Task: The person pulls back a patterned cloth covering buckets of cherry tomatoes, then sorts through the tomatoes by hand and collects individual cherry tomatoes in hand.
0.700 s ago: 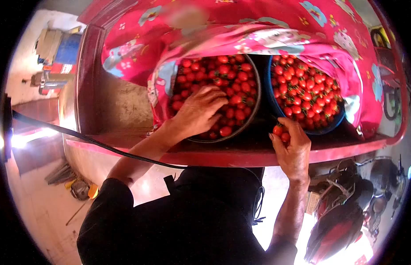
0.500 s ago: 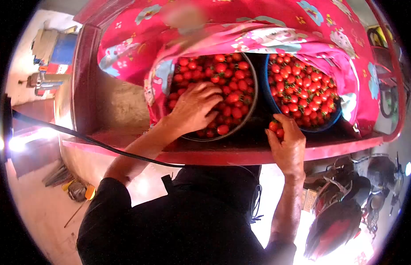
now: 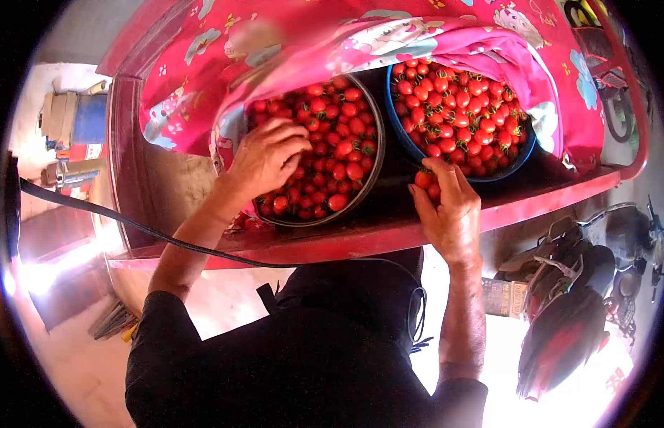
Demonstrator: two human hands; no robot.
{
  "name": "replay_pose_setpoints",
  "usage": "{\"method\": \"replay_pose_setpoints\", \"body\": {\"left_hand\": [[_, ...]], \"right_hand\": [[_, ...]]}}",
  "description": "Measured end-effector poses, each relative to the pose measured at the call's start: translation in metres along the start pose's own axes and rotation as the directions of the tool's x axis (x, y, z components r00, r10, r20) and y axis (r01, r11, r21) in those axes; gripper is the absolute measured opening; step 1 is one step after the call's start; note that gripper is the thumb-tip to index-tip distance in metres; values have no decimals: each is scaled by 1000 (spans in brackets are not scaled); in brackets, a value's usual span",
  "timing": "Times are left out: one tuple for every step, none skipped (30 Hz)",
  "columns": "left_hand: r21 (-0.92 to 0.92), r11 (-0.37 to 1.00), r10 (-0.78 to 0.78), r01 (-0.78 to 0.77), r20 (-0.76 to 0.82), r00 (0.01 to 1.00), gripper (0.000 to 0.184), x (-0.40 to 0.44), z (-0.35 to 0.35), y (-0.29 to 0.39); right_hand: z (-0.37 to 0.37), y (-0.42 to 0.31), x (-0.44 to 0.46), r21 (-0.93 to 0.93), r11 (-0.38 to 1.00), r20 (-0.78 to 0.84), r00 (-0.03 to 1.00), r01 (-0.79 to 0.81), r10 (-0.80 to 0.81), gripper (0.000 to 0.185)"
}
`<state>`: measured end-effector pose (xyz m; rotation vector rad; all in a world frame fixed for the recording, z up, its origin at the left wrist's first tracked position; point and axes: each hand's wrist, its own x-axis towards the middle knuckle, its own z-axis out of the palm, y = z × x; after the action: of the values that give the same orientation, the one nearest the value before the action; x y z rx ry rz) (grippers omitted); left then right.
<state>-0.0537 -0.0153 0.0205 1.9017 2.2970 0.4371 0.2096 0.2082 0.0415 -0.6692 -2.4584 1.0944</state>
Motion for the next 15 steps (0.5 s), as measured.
{"method": "replay_pose_setpoints", "body": {"left_hand": [[31, 1000, -3, 4, -39, 999, 21, 1, -1, -6], [62, 998, -5, 10, -79, 997, 21, 3, -2, -13], [83, 996, -10, 15, -63, 998, 21, 6, -6, -17], [85, 996, -10, 15, -59, 998, 21, 6, -7, -22], [68, 997, -30, 36, -83, 996, 22, 6, -7, -26], [51, 997, -50, 56, -107, 993, 23, 7, -8, -28], [1, 995, -97, 98, -98, 990, 25, 7, -9, -29], [3, 995, -96, 97, -96, 991, 25, 8, -11, -30], [-15, 993, -119, 118, -118, 986, 26, 8, -13, -31], [-32, 990, -142, 139, -138, 980, 27, 7, -15, -32], [-56, 984, -174, 168, -141, 975, 26, 5, -14, -33], [-55, 984, -174, 168, -141, 975, 26, 4, -13, -35], [-85, 976, -212, 201, -153, 965, 26, 3, -12, -36], [-116, 966, -250, 233, -165, 954, 26, 3, -11, -37], [-113, 966, -250, 234, -166, 954, 26, 3, -12, -35]], "right_hand": [[-1, -1, 0, 4, 1000, -2, 1000, -3, 3, 38], [-1, -1, 0, 1, 1000, 9, 1000, -29, 29, 39], [-1, -1, 0, -2, 999, 21, 998, -54, 55, 39], [0, 0, -1, 2, 998, 21, 998, -57, 57, 39], [0, 1, -1, 16, 998, 14, 998, -57, 57, 40], [1, 1, -2, 30, 998, 7, 998, -58, 58, 40], [0, 2, -2, 32, 998, 6, 998, -60, 59, 40], [0, 2, -1, 24, 999, -4, 999, -32, 32, 41], [0, 2, -1, 15, 1000, -13, 1000, -5, 5, 41], [1, 3, -2, 18, 1000, -13, 1000, -5, 6, 41], [1, 4, -2, 20, 1000, -21, 1000, 8, -8, 41], [1, 5, -2, 23, 1000, -29, 999, 21, -21, 40], [1, 5, -2, 25, 999, -29, 999, 22, -21, 40], [0, 4, -2, 32, 999, -23, 1000, 13, -12, 40], [0, 4, -2, 38, 999, -18, 1000, 6, -5, 40]]}}
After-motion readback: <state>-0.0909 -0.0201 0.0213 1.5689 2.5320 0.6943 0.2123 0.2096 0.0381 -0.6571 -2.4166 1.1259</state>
